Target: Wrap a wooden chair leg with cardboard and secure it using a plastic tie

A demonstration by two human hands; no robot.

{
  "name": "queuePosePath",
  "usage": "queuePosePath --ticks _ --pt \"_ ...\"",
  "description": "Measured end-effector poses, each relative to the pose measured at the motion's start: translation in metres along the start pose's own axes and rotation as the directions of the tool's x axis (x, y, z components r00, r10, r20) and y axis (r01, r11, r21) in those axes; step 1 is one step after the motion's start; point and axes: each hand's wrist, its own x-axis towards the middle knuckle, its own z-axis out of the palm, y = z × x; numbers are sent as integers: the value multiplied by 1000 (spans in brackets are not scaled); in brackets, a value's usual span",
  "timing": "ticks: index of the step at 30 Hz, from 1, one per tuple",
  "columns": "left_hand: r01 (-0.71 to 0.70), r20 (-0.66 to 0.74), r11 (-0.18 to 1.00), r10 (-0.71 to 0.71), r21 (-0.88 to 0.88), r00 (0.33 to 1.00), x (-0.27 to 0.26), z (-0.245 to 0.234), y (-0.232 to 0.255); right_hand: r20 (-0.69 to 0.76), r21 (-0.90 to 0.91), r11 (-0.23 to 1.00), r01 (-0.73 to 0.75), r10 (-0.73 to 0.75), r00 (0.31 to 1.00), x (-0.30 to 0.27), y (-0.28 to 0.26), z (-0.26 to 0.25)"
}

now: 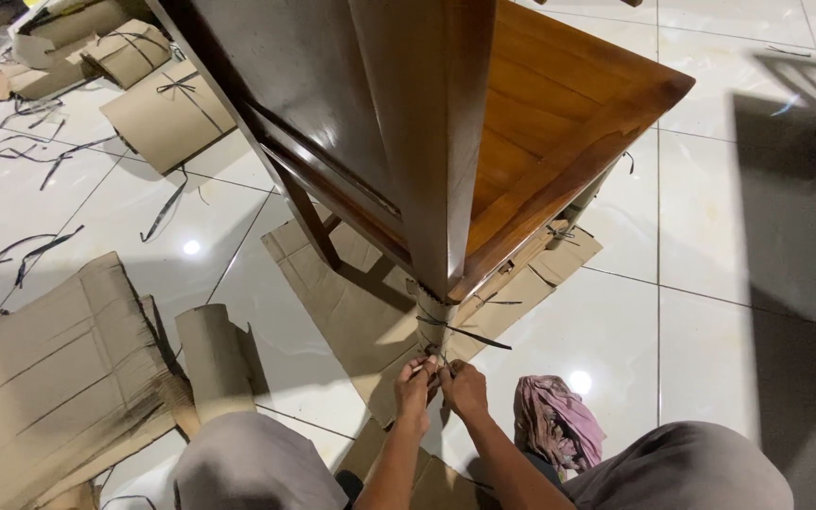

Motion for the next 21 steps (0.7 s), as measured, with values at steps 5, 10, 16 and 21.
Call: queuePosePath --ticks 5,10,16,21 --pt "19 -21 974 -14 226 1000 -1 -4 2 -66 -320 836 446 -490 869 -1 3 -1" --pt "-118 170 940 66 319 983 3 -10 -5 -34 -344 725 597 -645 764 -6 -4 -3" --pt "-298 170 764 244 573 955 39 -33 -37 190 -189 904 383 -349 917 -10 -18 -20" --pt "-301 154 721 264 624 952 15 -26 -9 149 -18 974 227 -222 964 -15 -20 -39"
